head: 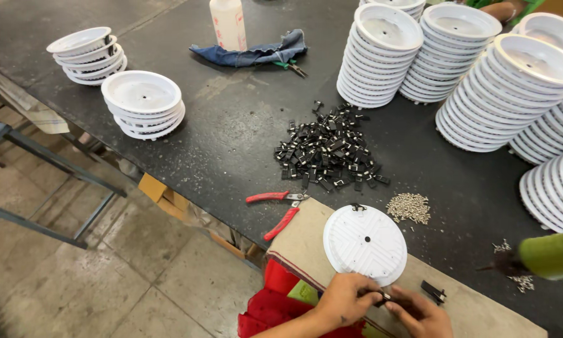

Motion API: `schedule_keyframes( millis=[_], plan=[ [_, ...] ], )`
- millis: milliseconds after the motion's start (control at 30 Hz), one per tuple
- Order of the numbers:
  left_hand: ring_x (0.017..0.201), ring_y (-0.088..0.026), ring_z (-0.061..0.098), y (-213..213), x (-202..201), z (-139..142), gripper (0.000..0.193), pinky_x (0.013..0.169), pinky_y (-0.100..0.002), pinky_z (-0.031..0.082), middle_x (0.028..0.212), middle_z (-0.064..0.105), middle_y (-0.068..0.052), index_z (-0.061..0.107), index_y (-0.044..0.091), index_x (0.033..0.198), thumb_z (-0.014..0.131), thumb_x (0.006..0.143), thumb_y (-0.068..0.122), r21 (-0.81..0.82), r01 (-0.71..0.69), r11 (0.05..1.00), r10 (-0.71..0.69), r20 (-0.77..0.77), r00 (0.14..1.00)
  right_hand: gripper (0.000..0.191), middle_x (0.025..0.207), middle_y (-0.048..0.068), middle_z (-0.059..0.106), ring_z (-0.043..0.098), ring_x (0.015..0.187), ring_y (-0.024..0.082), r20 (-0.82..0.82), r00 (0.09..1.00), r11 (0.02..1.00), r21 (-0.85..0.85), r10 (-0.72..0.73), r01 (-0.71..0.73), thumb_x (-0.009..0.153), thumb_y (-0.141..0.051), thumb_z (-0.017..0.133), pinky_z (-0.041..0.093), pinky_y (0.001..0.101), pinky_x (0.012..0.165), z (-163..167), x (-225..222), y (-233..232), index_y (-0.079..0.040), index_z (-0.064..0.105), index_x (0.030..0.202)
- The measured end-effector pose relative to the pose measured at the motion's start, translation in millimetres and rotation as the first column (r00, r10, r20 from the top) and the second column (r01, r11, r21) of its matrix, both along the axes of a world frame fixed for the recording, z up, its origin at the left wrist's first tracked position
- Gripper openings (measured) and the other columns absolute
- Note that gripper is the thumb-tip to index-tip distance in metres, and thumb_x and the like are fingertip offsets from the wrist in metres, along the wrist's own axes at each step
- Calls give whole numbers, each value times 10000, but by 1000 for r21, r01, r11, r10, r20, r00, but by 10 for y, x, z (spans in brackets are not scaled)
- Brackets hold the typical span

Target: The person assembles white circular light fixture housings at a factory workbench. They place black plastic clips onto the housing, pick small screws from the table, and drive the screws in with a green electric screwdriver, working on one housing at a time.

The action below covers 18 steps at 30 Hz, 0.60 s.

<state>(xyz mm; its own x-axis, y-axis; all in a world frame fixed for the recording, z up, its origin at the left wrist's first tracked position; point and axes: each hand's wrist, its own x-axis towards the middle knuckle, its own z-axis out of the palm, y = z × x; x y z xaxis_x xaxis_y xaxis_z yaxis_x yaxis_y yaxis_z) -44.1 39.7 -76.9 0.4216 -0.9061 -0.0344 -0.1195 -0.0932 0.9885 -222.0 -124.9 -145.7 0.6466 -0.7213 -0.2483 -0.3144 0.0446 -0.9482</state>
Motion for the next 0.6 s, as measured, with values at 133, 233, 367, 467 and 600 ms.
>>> schedule_keyframes(
  millis=[133,233,367,467,600],
  plan=[
    [806,-301,729,37,12,51,155,727,-362,569,873,730,-155,764,41,1013,747,900,146,-106,-45,993,65,188,980,203,832,138,792,760,768,182,-140,988,993,-89,64,-77,862,-85,772,604,318,740,37,9,-44,1,840,1032],
    [809,-339,704,77,35,69,116,714,-412,565,886,714,-147,742,41,993,738,911,122,-240,19,971,91,437,895,175,811,81,791,771,735,143,-93,992,962,-249,90,-111,829,-95,779,612,288,707,149,47,-2,-33,829,985],
    [795,-321,692,84,136,133,76,692,-439,554,877,696,-117,696,39,982,700,921,85,-228,138,964,55,678,733,188,905,56,776,756,802,172,36,997,704,-709,72,-25,773,-74,795,597,297,723,405,105,262,-68,782,960],
    [829,-311,696,111,201,233,104,719,-423,563,903,700,-120,688,23,993,679,900,68,-222,207,953,14,713,701,233,977,73,758,742,853,230,95,989,518,-855,117,21,772,-47,790,590,325,744,601,123,451,-78,751,1000],
    [868,-290,694,213,177,366,159,728,-396,569,989,704,-125,682,11,1029,667,880,66,-325,249,912,84,743,664,259,1011,85,747,740,886,254,62,980,494,-869,191,-41,806,9,763,592,339,748,817,12,585,-63,735,1054]
  ],
)
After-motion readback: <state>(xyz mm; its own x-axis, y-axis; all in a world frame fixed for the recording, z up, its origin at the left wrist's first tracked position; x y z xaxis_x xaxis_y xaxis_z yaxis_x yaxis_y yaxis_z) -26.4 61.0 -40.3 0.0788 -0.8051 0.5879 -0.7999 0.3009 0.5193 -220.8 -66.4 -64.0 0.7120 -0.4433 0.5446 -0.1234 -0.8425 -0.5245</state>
